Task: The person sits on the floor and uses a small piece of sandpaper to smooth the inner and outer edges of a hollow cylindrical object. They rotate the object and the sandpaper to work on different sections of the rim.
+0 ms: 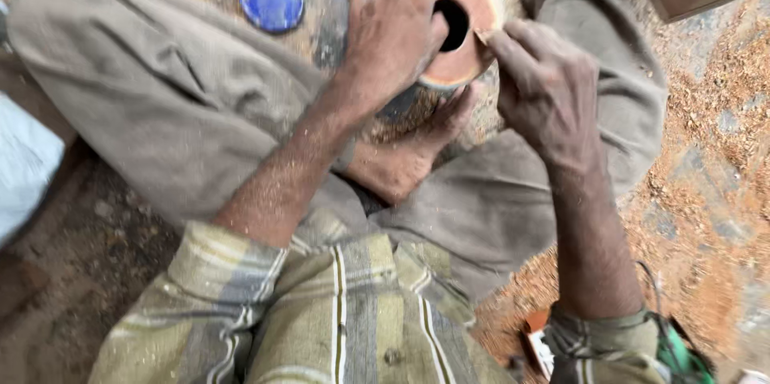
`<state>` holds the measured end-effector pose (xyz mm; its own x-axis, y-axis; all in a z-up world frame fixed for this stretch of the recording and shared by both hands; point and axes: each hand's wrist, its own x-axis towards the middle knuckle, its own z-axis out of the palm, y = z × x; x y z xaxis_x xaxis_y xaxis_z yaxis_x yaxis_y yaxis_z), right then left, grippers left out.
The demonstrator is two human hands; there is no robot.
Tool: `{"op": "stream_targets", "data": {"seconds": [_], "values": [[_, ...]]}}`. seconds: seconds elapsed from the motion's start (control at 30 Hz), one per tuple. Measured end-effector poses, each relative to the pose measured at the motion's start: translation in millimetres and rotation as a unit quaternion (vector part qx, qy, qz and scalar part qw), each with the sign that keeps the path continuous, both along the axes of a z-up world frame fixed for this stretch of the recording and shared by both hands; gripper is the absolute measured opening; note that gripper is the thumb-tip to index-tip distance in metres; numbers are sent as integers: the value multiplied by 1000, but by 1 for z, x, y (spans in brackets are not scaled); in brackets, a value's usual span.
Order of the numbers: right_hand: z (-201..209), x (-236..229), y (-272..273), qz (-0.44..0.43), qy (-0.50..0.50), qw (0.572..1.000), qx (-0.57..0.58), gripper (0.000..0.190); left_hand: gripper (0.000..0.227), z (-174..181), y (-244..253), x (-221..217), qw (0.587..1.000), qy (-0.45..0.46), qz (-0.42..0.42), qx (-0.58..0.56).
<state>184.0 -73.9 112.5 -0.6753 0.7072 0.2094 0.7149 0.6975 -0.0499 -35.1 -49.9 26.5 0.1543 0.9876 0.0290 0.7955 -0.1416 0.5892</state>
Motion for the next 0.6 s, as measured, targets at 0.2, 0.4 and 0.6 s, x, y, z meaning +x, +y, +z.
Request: {"op": "stream_targets", "data": {"seconds": [0.2, 0.4, 0.6], "values": [[9, -39, -63, -42, 4, 999, 25, 20, 89, 3, 3, 1, 999, 26, 3, 34], [5, -23, -88, -172, 227, 950, -126, 18, 94, 27, 4, -30, 966, -235, -82, -67], [33, -15, -43, -223, 200, 944, -137, 14, 139, -1, -21, -71, 955, -264, -128, 50]]}}
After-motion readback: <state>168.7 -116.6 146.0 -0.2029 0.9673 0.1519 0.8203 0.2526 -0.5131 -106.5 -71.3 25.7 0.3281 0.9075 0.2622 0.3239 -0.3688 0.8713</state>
